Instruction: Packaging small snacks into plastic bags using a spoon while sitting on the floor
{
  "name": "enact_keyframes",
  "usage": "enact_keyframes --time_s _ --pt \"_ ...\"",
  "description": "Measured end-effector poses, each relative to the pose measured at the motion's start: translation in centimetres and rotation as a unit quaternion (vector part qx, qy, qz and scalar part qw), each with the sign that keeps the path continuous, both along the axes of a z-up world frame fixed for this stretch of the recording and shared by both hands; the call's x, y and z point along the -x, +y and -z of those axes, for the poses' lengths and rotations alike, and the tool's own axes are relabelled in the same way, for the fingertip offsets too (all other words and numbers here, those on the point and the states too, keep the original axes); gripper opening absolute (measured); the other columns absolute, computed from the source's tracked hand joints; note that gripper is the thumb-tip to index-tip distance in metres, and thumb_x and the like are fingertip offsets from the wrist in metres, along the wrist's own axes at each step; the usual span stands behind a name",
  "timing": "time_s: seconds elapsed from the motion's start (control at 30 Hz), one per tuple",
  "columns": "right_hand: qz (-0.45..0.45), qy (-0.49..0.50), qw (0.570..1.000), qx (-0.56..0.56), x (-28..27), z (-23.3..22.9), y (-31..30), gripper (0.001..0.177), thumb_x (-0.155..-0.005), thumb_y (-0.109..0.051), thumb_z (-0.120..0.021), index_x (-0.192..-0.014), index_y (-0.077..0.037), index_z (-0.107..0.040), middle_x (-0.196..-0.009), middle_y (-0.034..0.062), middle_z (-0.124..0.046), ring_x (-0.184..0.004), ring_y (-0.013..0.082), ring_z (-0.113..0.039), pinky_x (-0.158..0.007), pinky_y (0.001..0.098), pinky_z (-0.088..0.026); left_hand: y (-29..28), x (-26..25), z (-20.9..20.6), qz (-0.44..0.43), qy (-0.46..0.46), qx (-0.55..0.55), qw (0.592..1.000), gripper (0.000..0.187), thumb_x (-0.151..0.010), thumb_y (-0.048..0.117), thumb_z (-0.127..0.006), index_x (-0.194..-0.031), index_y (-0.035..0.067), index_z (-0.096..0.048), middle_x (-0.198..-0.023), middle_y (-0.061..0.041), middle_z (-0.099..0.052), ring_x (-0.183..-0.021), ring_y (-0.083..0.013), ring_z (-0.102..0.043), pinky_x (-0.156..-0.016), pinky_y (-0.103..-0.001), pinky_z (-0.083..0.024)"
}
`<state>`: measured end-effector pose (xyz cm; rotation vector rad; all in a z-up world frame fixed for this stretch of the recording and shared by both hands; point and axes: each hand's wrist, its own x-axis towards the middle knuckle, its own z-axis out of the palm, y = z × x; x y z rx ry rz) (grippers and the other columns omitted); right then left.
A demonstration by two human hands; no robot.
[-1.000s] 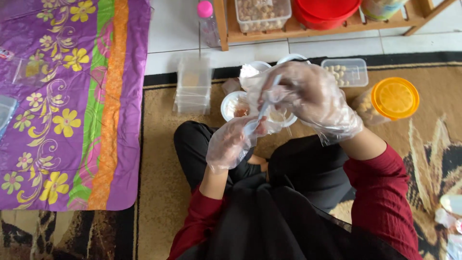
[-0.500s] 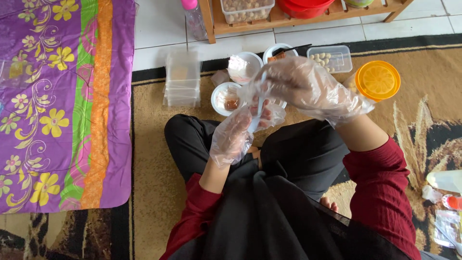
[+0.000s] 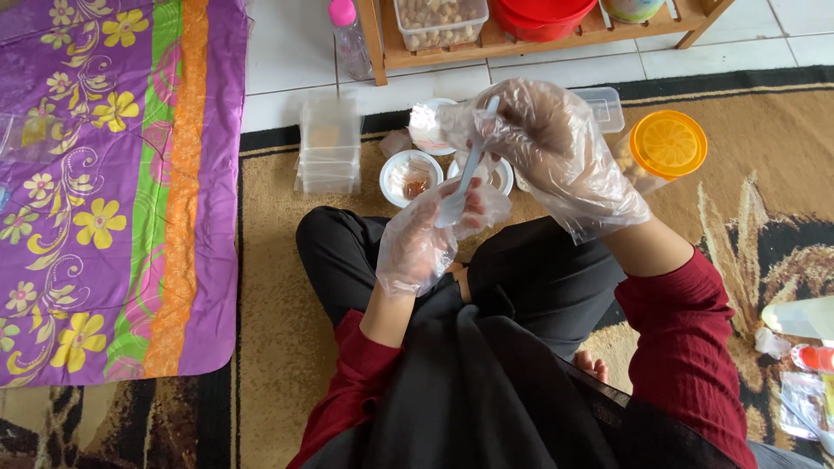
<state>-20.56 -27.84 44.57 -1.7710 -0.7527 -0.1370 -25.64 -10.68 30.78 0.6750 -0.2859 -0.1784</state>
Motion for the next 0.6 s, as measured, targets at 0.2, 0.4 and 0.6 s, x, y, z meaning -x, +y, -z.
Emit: enact_keyframes --time_s 0.2,0.4,0.6 --pt "-0.034 0.018 0.999 0.002 1.1 0.2 -0.3 0.022 -0.108 -0.023 -0.057 -0.102 -0.002 -0.061 -0.087 0.0063 -0.061 -0.070 0.0117 -0.056 -0.063 0.0238 -0.046 0.9 -0.1 2.8 0.138 0.008 0.084 0.987 0.088 -0.088 0.041 -0.085 -0.144 -0.016 -0.049 -0.136 -0.020 -0.063 -0.113 -0.0245 -0.067 -0.095 -0.040 -0.058" --pt "-0.127 0.026 0.991 0.023 2.6 -0.8 -0.9 0.035 -0.105 -0.037 -0.051 -0.094 -0.005 -0.061 -0.089 0.0064 -0.062 -0.075 0.0133 -0.056 -0.069 0.0251 -0.045 1.5 0.9 3.2 0.250 0.010 0.199 0.948 0.075 -0.092 0.005 -0.084 -0.145 -0.023 -0.039 -0.130 -0.022 -0.068 -0.120 -0.0337 -0.068 -0.111 -0.054 -0.051" --pt "-0.161 -0.099 0.977 0.097 3.3 -1.1 -1.3 0.038 -0.106 -0.035 -0.045 -0.098 -0.002 -0.063 -0.096 0.0083 -0.066 -0.088 0.0219 -0.065 -0.082 0.0348 -0.051 2.4 1.7 3.1 0.174 -0.051 0.012 0.983 0.063 -0.087 0.021 -0.089 -0.137 -0.004 -0.060 -0.118 -0.014 -0.073 -0.111 -0.0214 -0.071 -0.103 -0.036 -0.057"
